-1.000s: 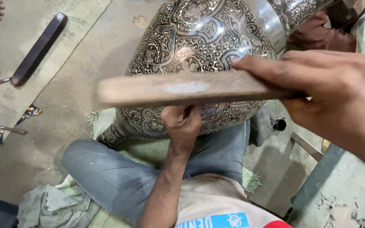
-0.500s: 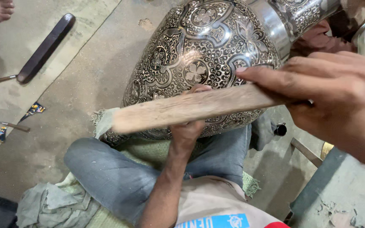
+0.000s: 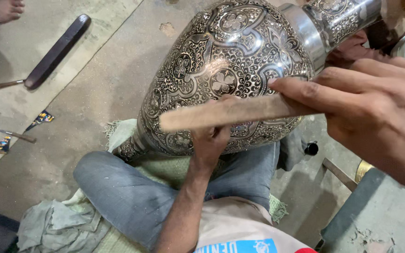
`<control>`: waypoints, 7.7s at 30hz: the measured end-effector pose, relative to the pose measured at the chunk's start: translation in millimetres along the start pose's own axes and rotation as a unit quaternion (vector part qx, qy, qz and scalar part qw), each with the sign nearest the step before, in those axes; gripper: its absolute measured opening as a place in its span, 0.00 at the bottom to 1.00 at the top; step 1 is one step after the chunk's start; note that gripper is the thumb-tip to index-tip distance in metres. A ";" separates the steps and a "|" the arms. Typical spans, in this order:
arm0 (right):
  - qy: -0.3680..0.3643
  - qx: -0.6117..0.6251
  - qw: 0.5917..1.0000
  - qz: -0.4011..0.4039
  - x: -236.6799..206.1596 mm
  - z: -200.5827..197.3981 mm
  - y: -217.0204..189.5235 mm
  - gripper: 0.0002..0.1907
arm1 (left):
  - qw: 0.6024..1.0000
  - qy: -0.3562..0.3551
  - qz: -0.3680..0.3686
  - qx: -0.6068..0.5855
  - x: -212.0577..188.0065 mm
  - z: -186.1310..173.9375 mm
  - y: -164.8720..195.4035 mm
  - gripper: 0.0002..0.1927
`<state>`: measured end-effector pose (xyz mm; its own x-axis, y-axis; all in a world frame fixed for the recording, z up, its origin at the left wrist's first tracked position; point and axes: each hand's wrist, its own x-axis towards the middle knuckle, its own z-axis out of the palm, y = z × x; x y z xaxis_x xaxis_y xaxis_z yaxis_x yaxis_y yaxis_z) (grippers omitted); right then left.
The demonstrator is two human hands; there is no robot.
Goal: The person is engraving a large metal vase using a chisel and a wooden mallet. They hold the chisel against the vase's surface and strike it repeatedly to create intricate floral patterns.
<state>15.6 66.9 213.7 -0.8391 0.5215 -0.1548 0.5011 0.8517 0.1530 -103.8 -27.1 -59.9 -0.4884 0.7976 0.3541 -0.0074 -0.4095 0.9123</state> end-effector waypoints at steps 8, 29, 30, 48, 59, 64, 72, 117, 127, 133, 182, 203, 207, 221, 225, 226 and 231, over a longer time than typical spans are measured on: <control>-0.066 -0.040 0.996 0.041 5.1 3.3 8.1 0.36 | 0.995 0.090 -0.025 0.034 2.0 1.0 19.8 0.13; -0.069 0.000 0.996 -0.053 42.9 0.8 0.3 0.34 | 0.985 0.129 -0.106 -0.037 10.3 13.6 49.9 0.08; -0.071 -0.018 0.995 -0.062 42.6 0.6 0.2 0.35 | 0.985 0.134 -0.109 -0.027 10.2 13.9 50.5 0.08; -0.116 -0.089 0.988 -0.054 37.3 -2.1 -10.3 0.37 | 0.984 0.149 -0.100 -0.003 2.0 18.5 39.9 0.09; 0.026 0.102 0.994 -0.040 -2.4 40.4 57.3 0.35 | 0.990 0.069 -0.020 -0.125 9.1 21.6 46.4 0.22; 0.002 0.050 0.999 -0.020 -20.3 41.8 58.1 0.36 | 0.991 0.076 -0.025 -0.107 5.6 25.6 47.1 0.21; 0.003 0.055 0.997 -0.044 -24.2 29.9 50.4 0.36 | 0.986 0.078 -0.062 -0.136 0.9 26.0 45.9 0.18; -0.009 0.038 0.997 -0.062 -11.0 12.5 22.2 0.35 | 0.992 0.113 0.009 0.055 -5.7 29.0 36.8 0.14; -0.017 0.029 0.997 -0.064 -22.6 16.6 19.4 0.34 | 0.986 0.104 0.000 0.133 -28.9 30.5 -0.4 0.07; -0.015 0.028 0.998 -0.063 -22.4 13.6 16.1 0.33 | 0.982 0.113 0.056 0.142 -26.1 31.5 1.0 0.11; -0.032 0.022 0.996 -0.076 -28.7 9.8 24.9 0.30 | 0.966 0.059 -0.248 0.031 -38.0 36.4 9.9 0.13; -0.033 0.014 0.995 -0.089 -29.9 11.4 17.1 0.34 | 0.991 0.050 -0.116 -0.049 -21.9 34.4 40.9 0.11; -0.038 0.049 0.998 -0.016 -41.1 21.6 25.9 0.37 | 0.981 0.158 -0.041 0.109 -9.3 29.5 29.5 0.14; 0.249 0.372 0.680 0.581 -184.8 323.9 1.7 0.16 | 0.912 0.343 -0.097 0.205 -17.0 -220.7 40.5 0.14; 0.176 0.211 0.785 0.555 -181.3 358.4 -4.6 0.25 | 0.907 0.348 -0.088 0.221 -25.8 -231.5 42.6 0.12; 0.145 0.164 0.807 0.549 -176.8 362.7 -5.7 0.26 | 0.907 0.349 -0.076 0.224 -22.8 -229.5 40.9 0.11; 0.171 0.182 0.812 0.527 -148.6 356.5 -12.9 0.25 | 0.919 0.332 -0.081 0.196 -3.2 -208.8 41.8 0.06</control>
<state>209.3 -3.5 -113.2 0.1192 0.9791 0.1645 0.9564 -0.0688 -0.2837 -284.7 -139.2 -65.9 -0.9342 0.3353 0.1215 0.1239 -0.0142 0.9922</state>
